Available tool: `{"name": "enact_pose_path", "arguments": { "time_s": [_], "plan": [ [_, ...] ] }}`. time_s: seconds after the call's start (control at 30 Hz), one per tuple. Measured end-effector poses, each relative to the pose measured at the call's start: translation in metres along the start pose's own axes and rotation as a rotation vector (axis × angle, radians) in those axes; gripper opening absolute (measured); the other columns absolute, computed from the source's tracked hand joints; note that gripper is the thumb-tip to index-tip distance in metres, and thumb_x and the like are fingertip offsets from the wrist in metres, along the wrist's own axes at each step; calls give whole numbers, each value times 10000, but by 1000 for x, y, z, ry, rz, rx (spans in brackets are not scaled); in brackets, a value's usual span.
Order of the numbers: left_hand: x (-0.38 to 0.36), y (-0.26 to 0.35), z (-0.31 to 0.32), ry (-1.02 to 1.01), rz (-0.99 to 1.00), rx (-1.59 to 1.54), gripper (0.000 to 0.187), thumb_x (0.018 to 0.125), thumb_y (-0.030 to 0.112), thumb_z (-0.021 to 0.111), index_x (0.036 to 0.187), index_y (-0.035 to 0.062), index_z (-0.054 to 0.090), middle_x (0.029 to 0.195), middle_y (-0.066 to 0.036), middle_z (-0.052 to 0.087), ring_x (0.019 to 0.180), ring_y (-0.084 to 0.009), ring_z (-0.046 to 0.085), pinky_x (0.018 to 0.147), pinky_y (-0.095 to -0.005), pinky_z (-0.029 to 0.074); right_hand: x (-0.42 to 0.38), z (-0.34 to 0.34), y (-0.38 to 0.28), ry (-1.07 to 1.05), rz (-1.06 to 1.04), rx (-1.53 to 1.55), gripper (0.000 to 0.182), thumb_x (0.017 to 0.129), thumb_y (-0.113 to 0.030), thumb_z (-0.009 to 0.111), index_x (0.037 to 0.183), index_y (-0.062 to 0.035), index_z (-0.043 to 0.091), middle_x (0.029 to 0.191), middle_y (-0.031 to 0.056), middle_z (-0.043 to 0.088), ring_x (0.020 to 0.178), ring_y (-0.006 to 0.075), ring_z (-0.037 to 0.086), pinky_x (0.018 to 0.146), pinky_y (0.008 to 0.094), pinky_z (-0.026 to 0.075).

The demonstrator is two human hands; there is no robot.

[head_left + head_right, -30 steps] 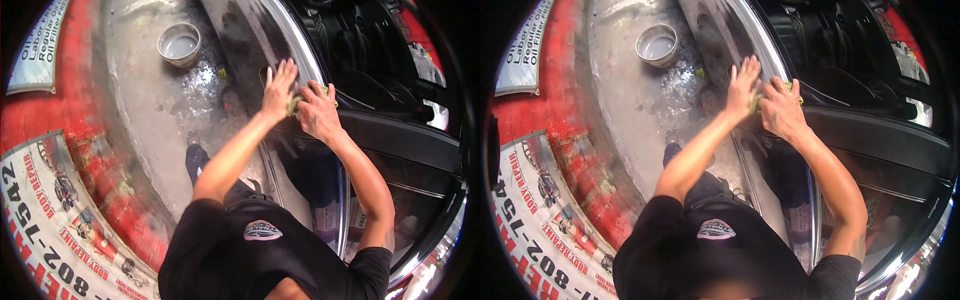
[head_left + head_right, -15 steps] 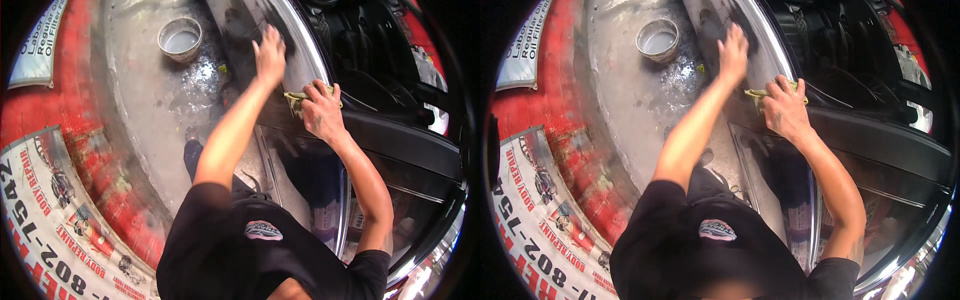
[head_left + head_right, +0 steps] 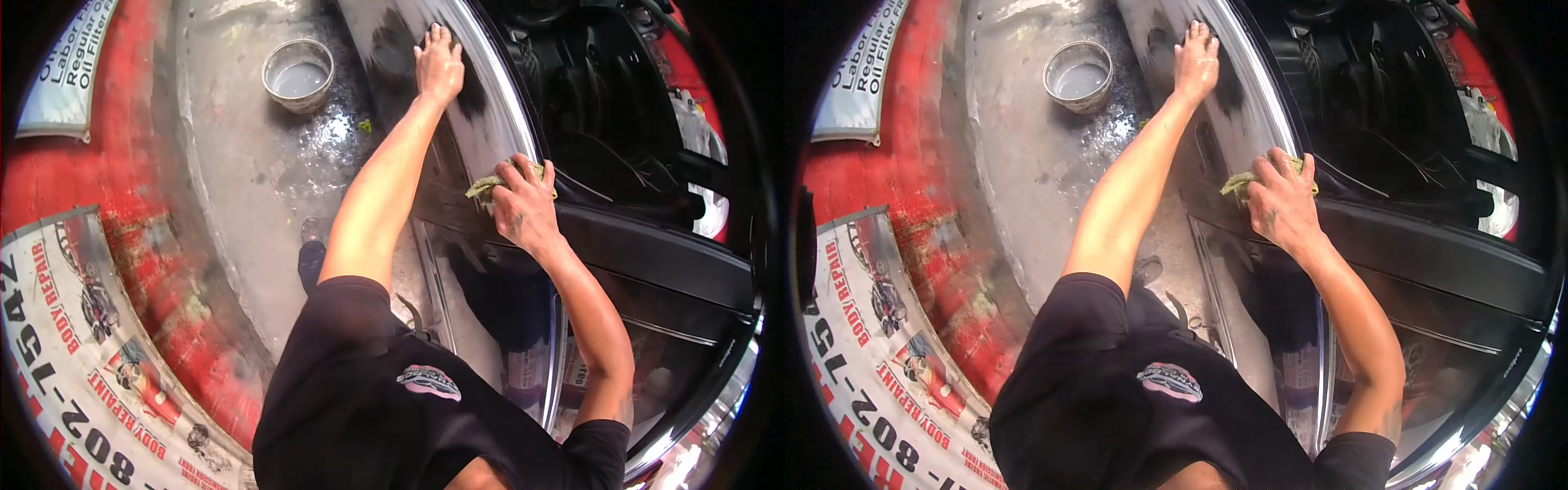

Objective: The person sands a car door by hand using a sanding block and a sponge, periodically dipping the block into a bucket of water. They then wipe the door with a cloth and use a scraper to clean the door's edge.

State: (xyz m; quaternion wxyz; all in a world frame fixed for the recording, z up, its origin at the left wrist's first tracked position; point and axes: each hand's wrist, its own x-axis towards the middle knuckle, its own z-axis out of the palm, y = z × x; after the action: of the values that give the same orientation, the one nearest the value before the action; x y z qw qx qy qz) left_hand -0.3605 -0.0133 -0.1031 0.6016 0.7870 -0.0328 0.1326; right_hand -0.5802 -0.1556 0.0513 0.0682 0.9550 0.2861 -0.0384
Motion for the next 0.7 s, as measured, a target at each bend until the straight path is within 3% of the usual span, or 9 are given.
{"name": "enact_pose_path", "arguments": {
  "time_s": [0.1,0.17,0.27,0.33,0.4,0.5,0.57,0.67,0.7],
  "plan": [
    [-74,11,13,24,149,49,585,1112,279,528,1626,14,439,1717,-255,352,1610,-422,307,1299,-627,215,6,2,1,40,0,14,106,742,-136,788,839,-100,764,1256,80,629,1377,339,489,1055,694,357],
    [-164,33,12,-95,184,11,640,1012,128,623,1601,-40,435,1717,-269,347,1599,-451,319,1296,-648,214,2,4,2,25,1,40,105,742,-136,787,837,-103,761,1261,79,628,1372,340,496,1057,689,357],
    [-137,11,13,-107,314,68,677,1002,108,640,1628,-16,413,1738,-241,323,1614,-421,308,1308,-640,180,3,3,2,28,2,8,115,741,-138,789,846,-107,758,1266,79,628,1365,341,504,1058,683,358],
    [-51,4,6,-25,166,5,561,1126,270,491,1631,31,443,1750,-171,334,1625,-374,296,1310,-640,161,4,10,3,42,11,14,119,719,-127,780,828,-112,736,1296,71,623,1380,340,496,1073,695,353],
    [11,1,-1,-52,32,103,565,1133,293,445,1628,20,440,1740,-191,344,1602,-395,332,1302,-626,209,1,8,2,34,6,24,126,697,-113,768,810,-113,711,1324,63,618,1392,341,489,1089,710,344],
    [-47,18,8,-7,113,113,556,1121,269,489,1622,28,458,1741,-183,345,1608,-388,328,1309,-614,215,0,9,3,42,3,21,129,695,-115,769,812,-108,714,1325,62,618,1391,343,491,1093,708,338],
    [-140,37,12,-71,234,33,573,1092,214,546,1632,47,452,1750,-162,336,1619,-380,311,1315,-623,193,1,7,2,29,11,46,128,696,-114,770,812,-108,716,1324,63,618,1392,343,492,1093,708,339],
    [-146,24,14,-103,292,40,700,955,54,686,1619,33,466,1732,-171,376,1624,-381,303,1321,-631,169,0,6,5,11,22,27,126,698,-112,771,813,-108,720,1324,63,619,1394,342,492,1091,708,342],
    [-113,18,8,-103,308,65,654,994,103,652,1621,48,471,1724,-166,391,1611,-386,329,1311,-649,170,1,8,3,15,23,9,124,701,-110,771,814,-109,722,1324,62,620,1395,341,491,1090,708,344]
  ]
}}
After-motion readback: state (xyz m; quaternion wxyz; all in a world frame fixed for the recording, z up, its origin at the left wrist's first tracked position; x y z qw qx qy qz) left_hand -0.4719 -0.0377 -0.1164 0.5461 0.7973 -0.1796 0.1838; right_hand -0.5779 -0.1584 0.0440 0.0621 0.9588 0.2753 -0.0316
